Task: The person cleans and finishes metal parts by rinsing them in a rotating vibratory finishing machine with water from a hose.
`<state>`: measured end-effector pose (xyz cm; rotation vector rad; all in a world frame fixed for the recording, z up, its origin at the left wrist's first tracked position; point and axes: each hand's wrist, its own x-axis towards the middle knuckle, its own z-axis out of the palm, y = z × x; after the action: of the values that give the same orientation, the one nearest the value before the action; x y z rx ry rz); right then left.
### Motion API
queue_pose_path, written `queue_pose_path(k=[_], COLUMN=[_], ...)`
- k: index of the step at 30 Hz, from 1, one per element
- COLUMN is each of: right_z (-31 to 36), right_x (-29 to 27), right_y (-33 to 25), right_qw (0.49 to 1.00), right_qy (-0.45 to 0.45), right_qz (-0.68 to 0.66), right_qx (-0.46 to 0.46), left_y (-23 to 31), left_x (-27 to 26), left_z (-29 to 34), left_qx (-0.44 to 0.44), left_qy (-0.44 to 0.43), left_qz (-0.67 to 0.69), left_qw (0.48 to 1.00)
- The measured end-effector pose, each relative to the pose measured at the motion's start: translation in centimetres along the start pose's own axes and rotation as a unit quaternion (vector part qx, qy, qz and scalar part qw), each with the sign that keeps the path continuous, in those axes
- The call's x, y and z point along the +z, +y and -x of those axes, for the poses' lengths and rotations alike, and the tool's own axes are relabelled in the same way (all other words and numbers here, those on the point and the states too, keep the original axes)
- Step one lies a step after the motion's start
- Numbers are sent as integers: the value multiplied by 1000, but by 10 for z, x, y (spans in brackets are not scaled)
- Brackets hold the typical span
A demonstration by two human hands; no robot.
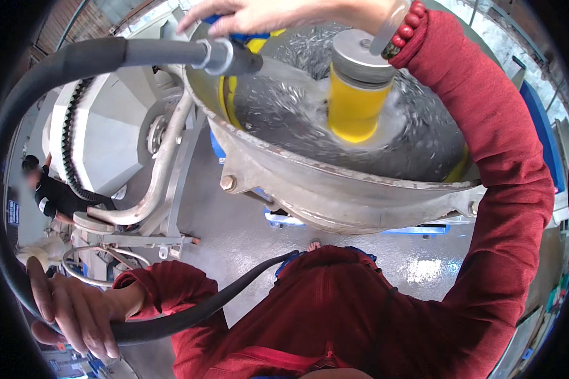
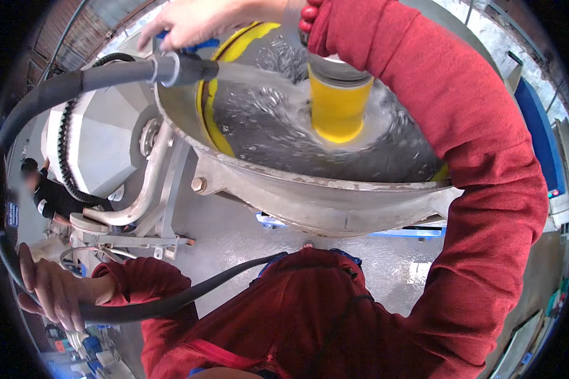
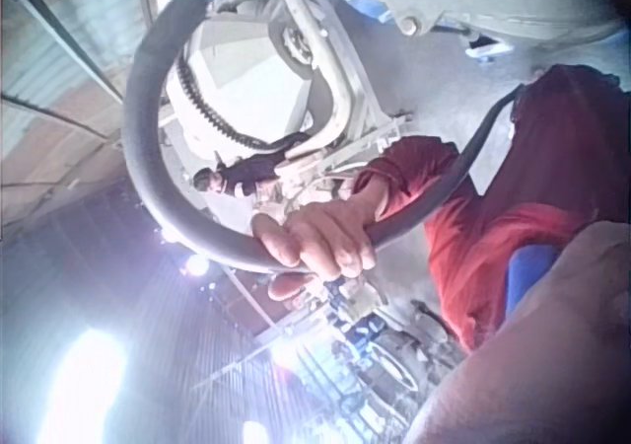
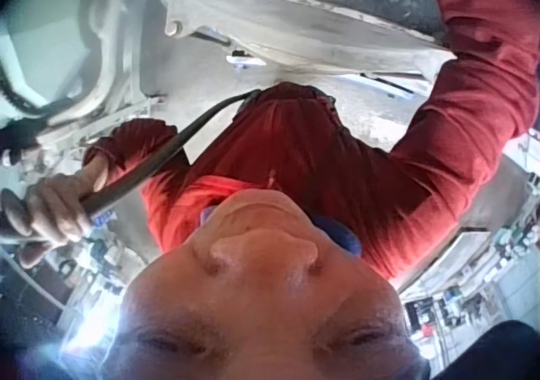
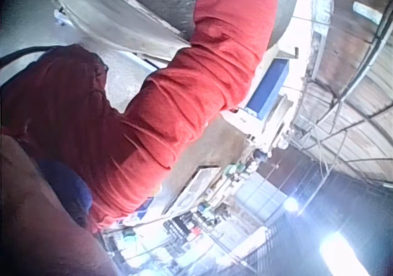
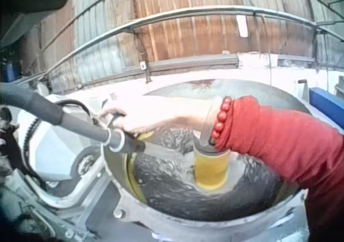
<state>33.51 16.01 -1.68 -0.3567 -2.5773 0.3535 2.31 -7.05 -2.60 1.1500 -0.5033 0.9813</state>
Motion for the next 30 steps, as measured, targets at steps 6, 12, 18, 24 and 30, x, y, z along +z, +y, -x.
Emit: queue_pose_path(k=[6,12,18,24,30], right_z=[-2,32,90,204,292], right_x=[-11,-58,-101,-134,-102], right_y=[-20,-82,-128,-119,-106], right_qw=[998,971,900,823,828], right_qy=[-36,-26,27,66,66], right_qz=[35,165,274,157,108], right_qx=[44,171,337,541,546], left_y=[-1,-1,-20,-16,-20], left_x=[10,6,2,-4,0], left_z=[6,4,-4,11,9], left_qx=[13,-30,41,-22,-42], left_qy=[-11,-22,47,93,86], left_qz=[-35,-63,-89,-134,-128], left_qw=[999,997,994,986,987])
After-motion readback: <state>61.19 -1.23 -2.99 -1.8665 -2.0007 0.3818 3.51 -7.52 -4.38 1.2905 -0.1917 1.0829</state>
